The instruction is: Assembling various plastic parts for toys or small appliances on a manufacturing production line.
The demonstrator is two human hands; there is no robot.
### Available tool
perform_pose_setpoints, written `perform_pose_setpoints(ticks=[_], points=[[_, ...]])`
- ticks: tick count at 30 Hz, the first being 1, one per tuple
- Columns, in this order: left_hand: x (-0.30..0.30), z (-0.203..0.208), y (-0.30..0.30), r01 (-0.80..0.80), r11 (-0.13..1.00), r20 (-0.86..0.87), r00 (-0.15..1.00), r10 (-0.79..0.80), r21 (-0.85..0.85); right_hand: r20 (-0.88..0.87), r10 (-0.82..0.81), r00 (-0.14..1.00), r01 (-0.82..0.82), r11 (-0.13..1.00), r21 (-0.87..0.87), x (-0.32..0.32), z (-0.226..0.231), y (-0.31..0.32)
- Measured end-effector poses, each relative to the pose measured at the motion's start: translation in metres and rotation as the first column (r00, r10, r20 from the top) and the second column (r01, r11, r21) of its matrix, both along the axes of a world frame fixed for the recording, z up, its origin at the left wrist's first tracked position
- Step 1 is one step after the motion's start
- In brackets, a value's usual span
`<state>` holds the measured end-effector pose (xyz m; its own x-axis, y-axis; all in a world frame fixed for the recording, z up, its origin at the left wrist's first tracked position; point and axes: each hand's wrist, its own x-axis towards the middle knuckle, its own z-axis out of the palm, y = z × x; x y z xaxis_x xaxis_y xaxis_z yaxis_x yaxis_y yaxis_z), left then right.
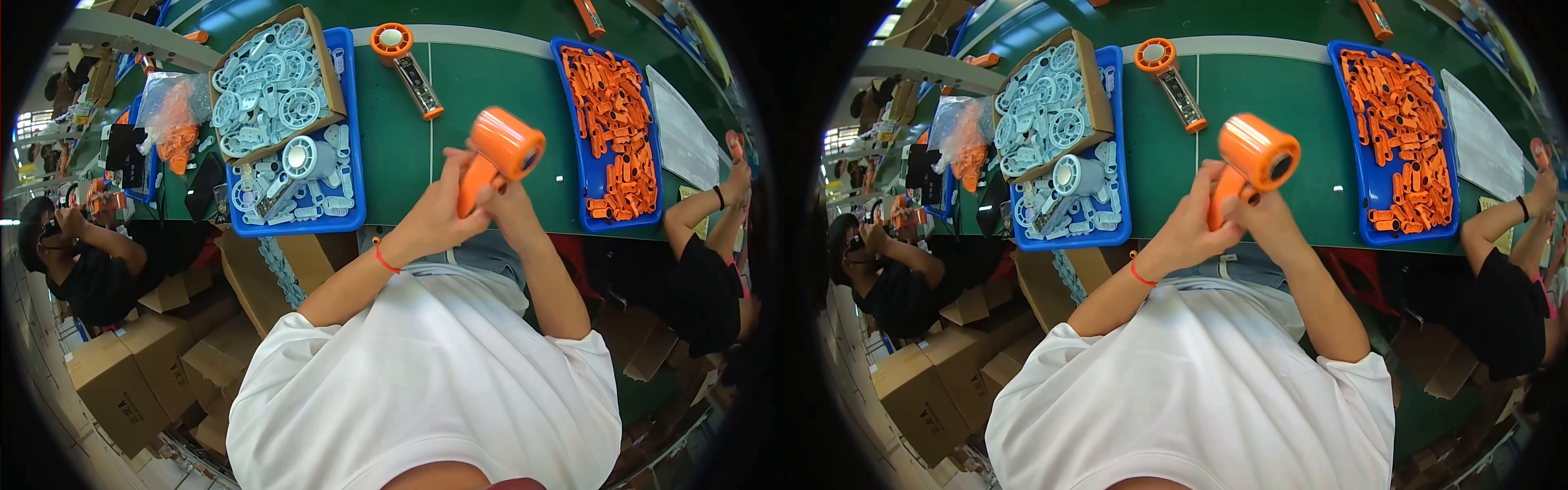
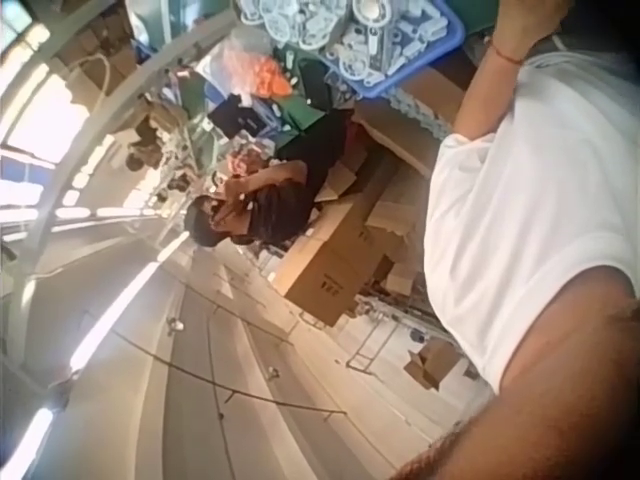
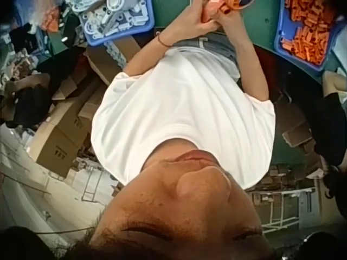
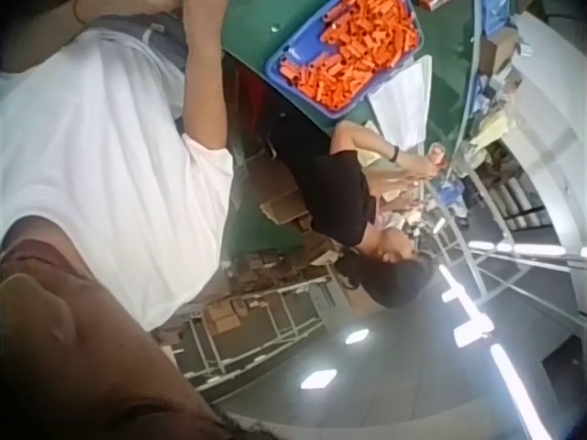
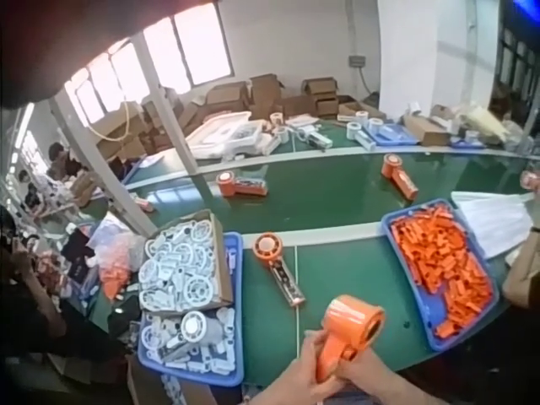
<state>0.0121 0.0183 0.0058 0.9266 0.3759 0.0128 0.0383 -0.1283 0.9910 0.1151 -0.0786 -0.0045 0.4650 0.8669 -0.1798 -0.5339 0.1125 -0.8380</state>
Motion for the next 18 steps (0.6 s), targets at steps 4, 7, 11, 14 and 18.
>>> perform_pose_setpoints(ticks=[4,7,11,14,18], points=[[-0.008,-0.005,-0.005,-0.196,0.948,0.122,0.978,0.17,0.25,0.391,-0.248,0.887,0.255,0.966,0.036,0.001,-0.002,-0.005],[-0.024,-0.034,0.003,-0.282,0.951,0.097,0.958,0.271,0.126,0.66,-0.45,0.601,0.276,0.893,0.356,0.028,-0.028,-0.012],[-0.034,-0.018,-0.008,-0.088,0.995,-0.056,0.994,0.09,0.043,0.611,-0.246,0.752,0.28,0.959,0.042,0.027,-0.049,-0.017],[-0.03,-0.007,-0.014,-0.118,0.825,0.321,0.944,-0.08,0.553,0.874,0.128,0.47,0.236,0.935,-0.264,0.025,-0.007,-0.005],[0.003,-0.005,-0.007,-0.167,0.528,0.21,0.977,-0.021,0.833,0.902,0.431,-0.031,0.241,0.879,-0.412,0.025,-0.017,-0.014]])
